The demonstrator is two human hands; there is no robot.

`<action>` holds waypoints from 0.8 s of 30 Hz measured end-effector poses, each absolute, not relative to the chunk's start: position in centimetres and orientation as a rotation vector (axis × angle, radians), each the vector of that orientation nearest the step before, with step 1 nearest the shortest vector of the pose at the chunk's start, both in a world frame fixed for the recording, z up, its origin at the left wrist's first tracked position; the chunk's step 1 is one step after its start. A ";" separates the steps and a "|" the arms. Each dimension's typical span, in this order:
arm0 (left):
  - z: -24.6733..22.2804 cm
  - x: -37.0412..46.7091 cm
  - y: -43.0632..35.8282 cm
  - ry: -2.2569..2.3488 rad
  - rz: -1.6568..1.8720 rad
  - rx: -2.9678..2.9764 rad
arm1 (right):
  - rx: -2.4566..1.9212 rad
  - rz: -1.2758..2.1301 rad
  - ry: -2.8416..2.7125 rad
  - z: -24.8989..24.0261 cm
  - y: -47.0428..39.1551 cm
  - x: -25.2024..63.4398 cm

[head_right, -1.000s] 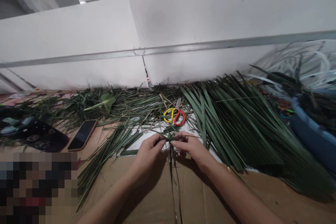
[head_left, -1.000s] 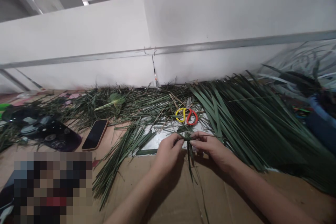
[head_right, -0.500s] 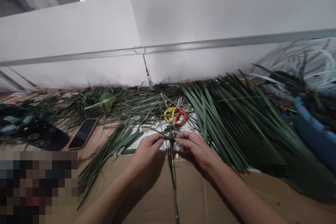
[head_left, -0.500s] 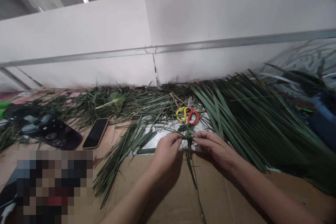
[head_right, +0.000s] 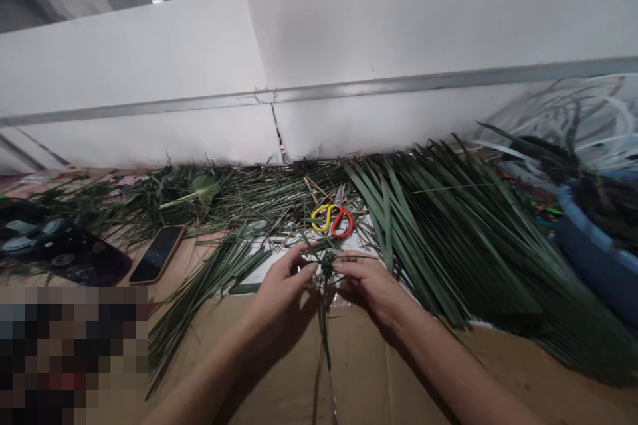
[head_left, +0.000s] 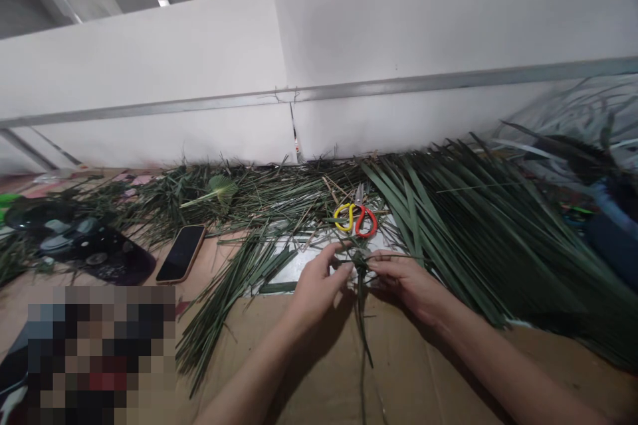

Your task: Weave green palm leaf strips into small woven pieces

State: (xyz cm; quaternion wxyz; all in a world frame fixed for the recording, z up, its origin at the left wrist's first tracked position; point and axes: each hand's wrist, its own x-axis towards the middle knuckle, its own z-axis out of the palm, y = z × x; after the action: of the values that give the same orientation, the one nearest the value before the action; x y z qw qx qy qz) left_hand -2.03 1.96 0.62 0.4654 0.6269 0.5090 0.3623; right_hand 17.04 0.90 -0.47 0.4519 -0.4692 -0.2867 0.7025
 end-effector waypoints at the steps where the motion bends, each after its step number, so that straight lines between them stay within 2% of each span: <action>1: 0.6 -1.9 1.9 1.221 0.880 1.533 | -1.150 1.754 -0.708 -0.5 0.9 17.0; 6: 0.1 -1.4 1.9 1.127 0.871 1.514 | -1.120 1.747 -0.752 -1.0 0.7 16.8; 15: 0.7 -0.9 1.5 1.219 0.838 1.561 | -1.116 1.770 -0.823 -1.4 0.7 16.8; 24: 0.7 -0.8 1.5 1.235 0.852 1.590 | -1.165 1.664 -0.896 -2.0 0.4 17.0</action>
State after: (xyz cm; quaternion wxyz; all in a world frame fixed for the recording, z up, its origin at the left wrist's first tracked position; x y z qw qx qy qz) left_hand -0.78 1.49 0.68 0.4596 0.6460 0.5016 0.3463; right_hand 16.97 0.45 -2.04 0.4446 -0.4699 -0.3614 0.6715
